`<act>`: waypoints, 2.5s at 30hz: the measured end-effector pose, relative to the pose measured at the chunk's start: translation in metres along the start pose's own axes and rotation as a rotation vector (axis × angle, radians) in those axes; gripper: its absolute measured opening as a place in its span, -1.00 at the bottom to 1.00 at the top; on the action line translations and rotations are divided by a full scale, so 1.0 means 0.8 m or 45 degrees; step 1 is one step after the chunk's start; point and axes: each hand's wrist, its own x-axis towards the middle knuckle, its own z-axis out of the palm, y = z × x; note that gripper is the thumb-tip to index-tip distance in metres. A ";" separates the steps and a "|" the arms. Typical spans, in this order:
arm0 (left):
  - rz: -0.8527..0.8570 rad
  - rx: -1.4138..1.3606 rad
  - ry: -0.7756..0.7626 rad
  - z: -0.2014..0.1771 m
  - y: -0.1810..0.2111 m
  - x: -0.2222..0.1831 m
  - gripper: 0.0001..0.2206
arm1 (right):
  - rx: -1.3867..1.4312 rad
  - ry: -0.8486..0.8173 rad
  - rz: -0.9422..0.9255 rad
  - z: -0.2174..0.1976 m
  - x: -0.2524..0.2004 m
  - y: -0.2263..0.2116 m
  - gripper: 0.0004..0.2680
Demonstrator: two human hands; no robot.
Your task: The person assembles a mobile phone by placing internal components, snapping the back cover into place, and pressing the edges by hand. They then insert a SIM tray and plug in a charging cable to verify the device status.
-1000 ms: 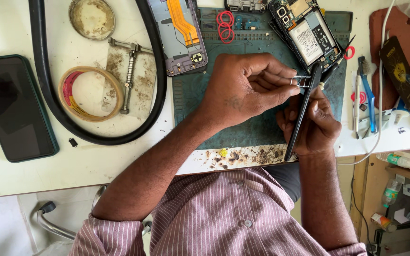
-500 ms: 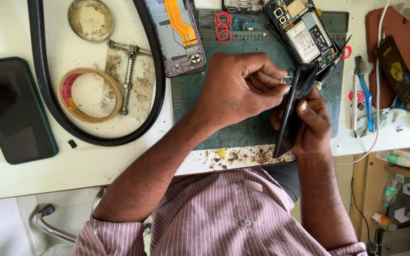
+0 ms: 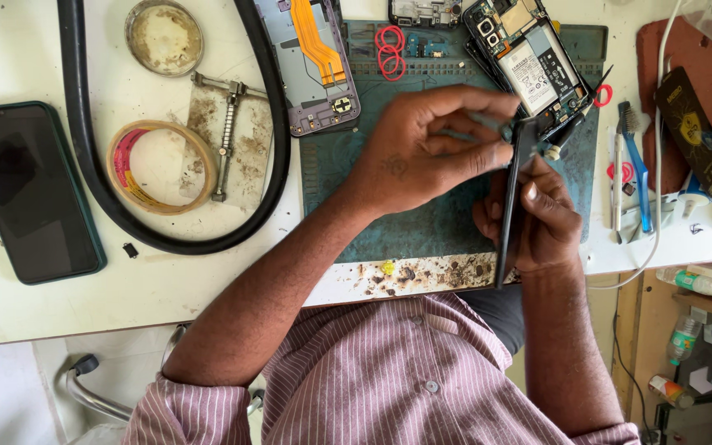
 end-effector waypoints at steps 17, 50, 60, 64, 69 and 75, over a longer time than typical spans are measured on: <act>0.091 -0.208 -0.160 0.002 -0.022 -0.003 -0.70 | 0.012 -0.020 0.094 -0.002 0.001 -0.004 -0.59; 0.020 -0.310 -0.057 0.008 -0.039 0.000 -0.62 | 0.030 -0.016 0.057 -0.005 -0.001 0.001 -0.63; 0.032 -0.261 -0.033 0.008 -0.036 0.001 -0.63 | -0.006 0.012 0.058 0.002 -0.001 0.000 -0.62; 0.038 -0.211 -0.034 0.008 -0.034 0.001 -0.64 | 0.026 -0.002 0.077 -0.005 0.000 0.000 -0.64; 0.131 -0.174 -0.114 0.009 -0.032 -0.001 -0.65 | 0.303 -0.066 0.192 -0.020 -0.003 -0.002 -0.69; 0.117 -0.093 -0.101 0.016 -0.028 -0.005 -0.64 | 0.503 -0.236 0.247 -0.037 -0.007 -0.001 -0.78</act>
